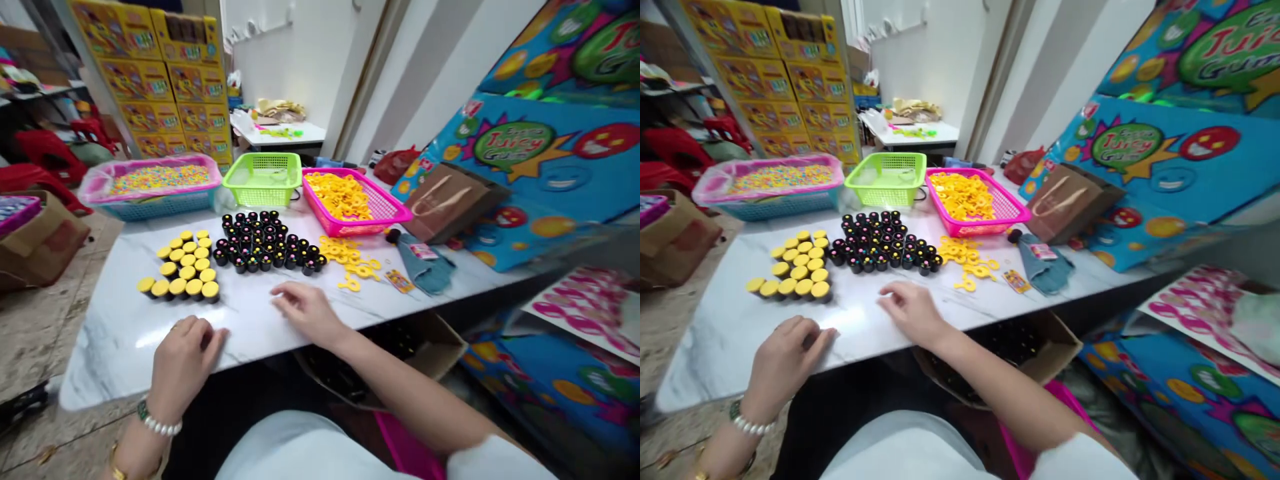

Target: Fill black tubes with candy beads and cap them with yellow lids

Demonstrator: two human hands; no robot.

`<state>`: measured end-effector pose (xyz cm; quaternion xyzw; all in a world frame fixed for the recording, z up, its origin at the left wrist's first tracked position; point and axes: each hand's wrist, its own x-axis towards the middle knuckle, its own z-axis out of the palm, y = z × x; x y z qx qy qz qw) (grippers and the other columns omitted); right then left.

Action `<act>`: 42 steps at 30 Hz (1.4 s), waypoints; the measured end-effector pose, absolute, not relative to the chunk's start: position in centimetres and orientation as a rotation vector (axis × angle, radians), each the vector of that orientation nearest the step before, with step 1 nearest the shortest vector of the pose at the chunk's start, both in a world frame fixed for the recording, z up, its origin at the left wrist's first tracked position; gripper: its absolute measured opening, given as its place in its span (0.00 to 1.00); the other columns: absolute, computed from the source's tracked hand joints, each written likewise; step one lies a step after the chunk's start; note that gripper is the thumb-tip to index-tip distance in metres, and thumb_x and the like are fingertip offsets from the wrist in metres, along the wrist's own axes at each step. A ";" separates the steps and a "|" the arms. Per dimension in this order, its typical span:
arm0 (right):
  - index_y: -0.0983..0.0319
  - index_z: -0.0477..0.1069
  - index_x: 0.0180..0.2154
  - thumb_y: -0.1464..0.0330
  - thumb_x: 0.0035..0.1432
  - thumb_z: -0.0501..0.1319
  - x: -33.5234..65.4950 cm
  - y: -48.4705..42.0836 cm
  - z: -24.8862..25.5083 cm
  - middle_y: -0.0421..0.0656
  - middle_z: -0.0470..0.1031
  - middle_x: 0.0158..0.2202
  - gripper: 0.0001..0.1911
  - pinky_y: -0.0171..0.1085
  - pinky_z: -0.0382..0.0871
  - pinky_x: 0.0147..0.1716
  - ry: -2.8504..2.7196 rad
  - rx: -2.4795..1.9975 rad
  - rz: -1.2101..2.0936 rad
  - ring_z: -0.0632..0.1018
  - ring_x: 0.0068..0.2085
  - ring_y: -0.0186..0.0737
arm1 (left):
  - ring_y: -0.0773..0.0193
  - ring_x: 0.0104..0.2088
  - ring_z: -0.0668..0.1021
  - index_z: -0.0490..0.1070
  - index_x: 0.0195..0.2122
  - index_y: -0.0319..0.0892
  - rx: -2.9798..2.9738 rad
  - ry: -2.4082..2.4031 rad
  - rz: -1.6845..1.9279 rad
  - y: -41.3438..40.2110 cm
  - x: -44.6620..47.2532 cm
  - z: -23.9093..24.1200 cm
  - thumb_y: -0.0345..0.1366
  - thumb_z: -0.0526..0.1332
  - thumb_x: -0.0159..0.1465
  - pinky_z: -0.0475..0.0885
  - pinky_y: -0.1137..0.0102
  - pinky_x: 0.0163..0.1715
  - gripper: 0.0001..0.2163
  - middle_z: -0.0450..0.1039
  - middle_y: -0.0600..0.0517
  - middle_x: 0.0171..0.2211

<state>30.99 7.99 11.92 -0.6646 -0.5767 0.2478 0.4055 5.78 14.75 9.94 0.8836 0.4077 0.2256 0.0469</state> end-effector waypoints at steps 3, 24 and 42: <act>0.61 0.77 0.42 0.66 0.62 0.58 37.2 3.5 11.2 0.49 0.78 0.40 0.11 0.44 0.73 0.45 -1.481 -2.099 -0.027 0.78 0.41 0.46 | 0.63 0.29 0.73 0.68 0.34 0.42 2.585 1.063 0.654 13.7 8.7 10.2 0.43 0.56 0.68 0.68 0.68 0.32 0.11 0.70 0.53 0.28; 0.61 0.69 0.56 0.76 0.62 0.56 37.9 0.2 11.0 0.51 0.74 0.53 0.21 0.46 0.73 0.47 -2.220 -1.871 -0.143 0.74 0.50 0.49 | 0.60 0.33 0.78 0.69 0.45 0.41 2.950 0.701 0.245 16.8 27.1 11.9 0.32 0.52 0.69 0.70 0.69 0.26 0.08 0.71 0.46 0.40; 0.61 0.71 0.31 0.63 0.50 0.67 37.1 6.7 10.5 0.35 0.67 0.24 0.09 0.33 0.62 0.26 -1.293 -1.752 0.949 0.68 0.25 0.33 | 0.60 0.40 0.77 0.66 0.49 0.40 2.293 0.924 0.634 14.1 15.4 11.0 0.27 0.63 0.59 0.73 0.66 0.42 0.17 0.75 0.48 0.41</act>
